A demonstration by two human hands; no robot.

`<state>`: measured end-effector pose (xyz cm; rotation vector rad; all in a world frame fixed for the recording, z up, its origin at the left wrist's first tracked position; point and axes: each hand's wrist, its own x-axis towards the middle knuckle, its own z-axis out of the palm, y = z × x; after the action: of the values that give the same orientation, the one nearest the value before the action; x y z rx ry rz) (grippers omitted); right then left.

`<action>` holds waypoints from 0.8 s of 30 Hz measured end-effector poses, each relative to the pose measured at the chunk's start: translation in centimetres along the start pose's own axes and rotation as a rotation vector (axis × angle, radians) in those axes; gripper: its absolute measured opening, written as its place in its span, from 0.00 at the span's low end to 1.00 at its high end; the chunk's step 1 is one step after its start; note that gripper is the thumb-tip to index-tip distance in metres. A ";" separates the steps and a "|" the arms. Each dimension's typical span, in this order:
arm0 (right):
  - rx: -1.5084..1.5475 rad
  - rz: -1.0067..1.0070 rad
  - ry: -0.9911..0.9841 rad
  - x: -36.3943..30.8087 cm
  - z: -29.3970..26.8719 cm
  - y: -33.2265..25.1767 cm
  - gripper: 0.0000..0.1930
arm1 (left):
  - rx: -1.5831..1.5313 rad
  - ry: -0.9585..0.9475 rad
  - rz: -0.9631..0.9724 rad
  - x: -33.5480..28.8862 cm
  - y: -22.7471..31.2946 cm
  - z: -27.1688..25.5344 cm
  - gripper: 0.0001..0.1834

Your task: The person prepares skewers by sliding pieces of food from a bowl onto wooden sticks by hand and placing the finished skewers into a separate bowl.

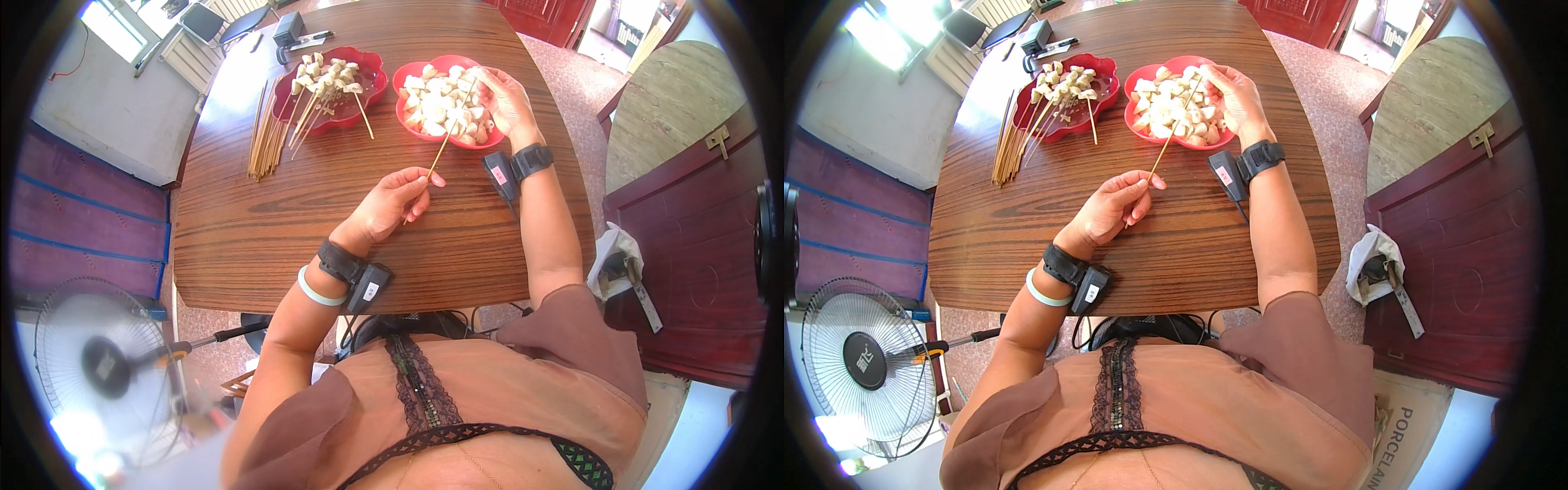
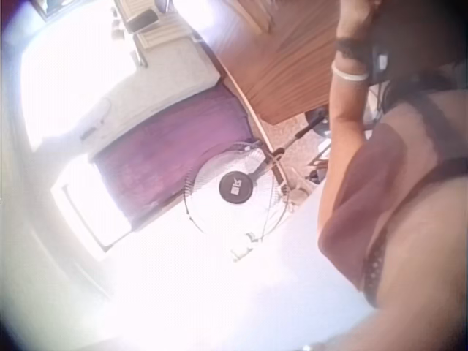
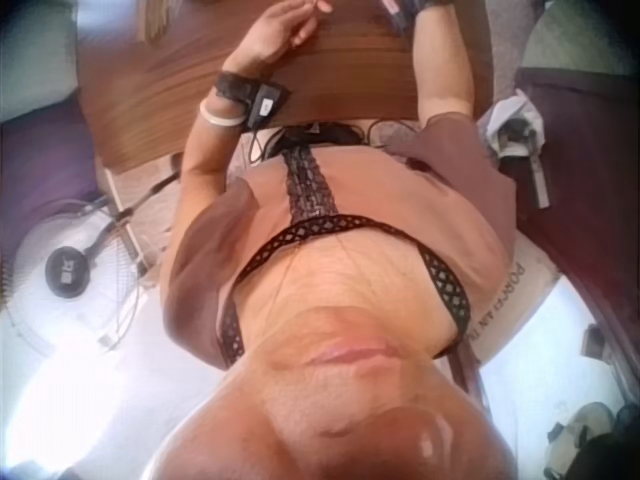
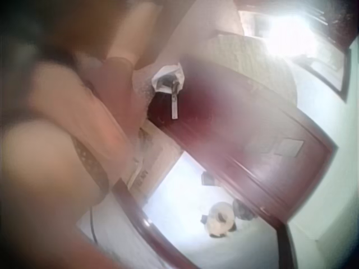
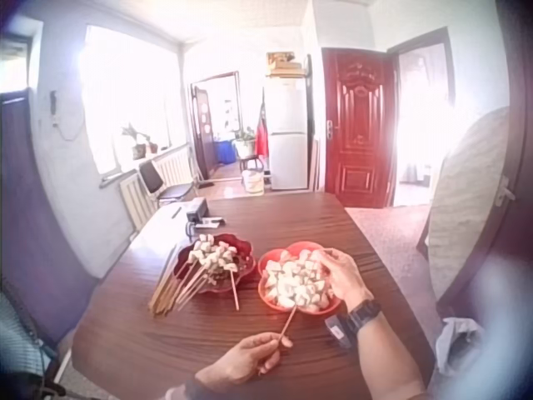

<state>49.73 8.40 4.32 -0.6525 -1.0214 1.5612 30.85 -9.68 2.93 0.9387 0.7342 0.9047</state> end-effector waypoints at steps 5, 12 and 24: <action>-0.053 0.036 0.011 0.3 -0.5 0.2 0.10 | 0.002 -0.009 0.009 0.1 0.0 0.1 0.12; -0.065 0.026 -0.002 0.5 -0.4 0.3 0.11 | -0.011 0.004 0.010 0.0 0.1 0.2 0.12; 0.175 0.014 -0.151 0.6 -1.5 0.3 0.06 | 0.006 -0.008 0.017 0.1 -0.1 0.1 0.11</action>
<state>50.65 9.32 3.38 -0.4264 -0.9790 1.7103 30.96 -9.66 2.90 0.9549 0.7236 0.9134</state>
